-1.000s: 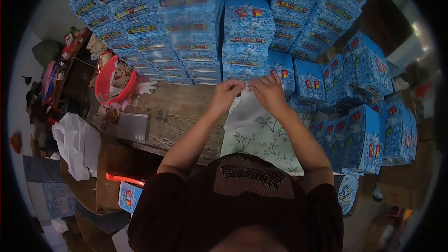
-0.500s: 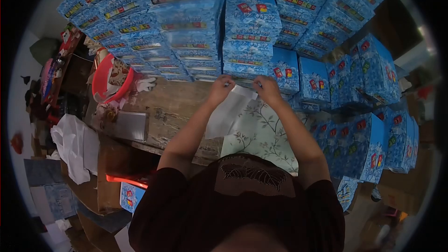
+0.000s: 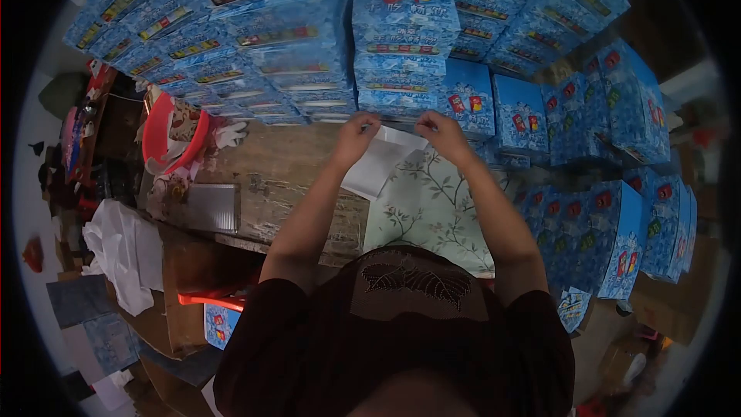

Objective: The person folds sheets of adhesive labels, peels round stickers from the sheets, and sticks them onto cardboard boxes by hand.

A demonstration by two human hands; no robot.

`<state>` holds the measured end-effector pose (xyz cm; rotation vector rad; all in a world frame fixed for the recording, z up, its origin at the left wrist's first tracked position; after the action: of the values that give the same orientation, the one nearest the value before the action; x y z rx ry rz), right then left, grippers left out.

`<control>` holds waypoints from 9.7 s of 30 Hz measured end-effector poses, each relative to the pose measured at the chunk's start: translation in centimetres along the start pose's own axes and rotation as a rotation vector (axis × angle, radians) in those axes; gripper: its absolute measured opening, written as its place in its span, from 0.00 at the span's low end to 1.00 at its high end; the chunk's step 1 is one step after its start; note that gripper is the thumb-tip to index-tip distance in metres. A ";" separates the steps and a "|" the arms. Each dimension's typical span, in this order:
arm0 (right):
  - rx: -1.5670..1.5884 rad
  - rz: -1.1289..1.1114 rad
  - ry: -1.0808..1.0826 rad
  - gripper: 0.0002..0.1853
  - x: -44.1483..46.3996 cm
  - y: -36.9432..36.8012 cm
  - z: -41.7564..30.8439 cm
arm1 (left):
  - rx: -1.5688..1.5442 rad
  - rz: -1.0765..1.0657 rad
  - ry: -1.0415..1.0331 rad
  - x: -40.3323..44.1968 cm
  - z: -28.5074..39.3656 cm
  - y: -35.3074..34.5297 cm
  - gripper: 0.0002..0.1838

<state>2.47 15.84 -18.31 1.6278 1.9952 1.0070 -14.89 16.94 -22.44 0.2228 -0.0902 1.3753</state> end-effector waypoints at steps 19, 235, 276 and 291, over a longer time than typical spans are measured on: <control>0.145 0.541 -0.252 0.28 -7.3 8.9 13.4 | 0.355 -0.266 0.219 -0.1 -4.9 -15.2 0.33; -0.230 0.221 -0.740 0.09 -39.6 2.1 9.9 | -0.163 -0.572 0.563 -10.3 -2.5 -11.1 0.24; 1.655 0.011 -0.309 0.24 -10.4 2.4 -12.6 | 0.271 0.089 -0.593 -15.2 19.9 -2.1 0.13; 0.522 -0.032 -0.321 0.27 -10.2 3.1 -10.3 | -0.405 0.071 0.063 -7.9 12.9 2.4 0.18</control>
<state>0.25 3.36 -10.64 1.8553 2.1500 0.1856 -17.95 7.09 -11.11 -0.1633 -0.3227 1.4016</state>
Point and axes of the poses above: each hand's wrist, its own x-axis towards the middle knuckle, its own y-axis out of the back of the hand, z = x × y, the point moved 10 cm from there along x, towards the middle knuckle, and after that the axes turned 10 degrees about -x, right-handed, at the moved point
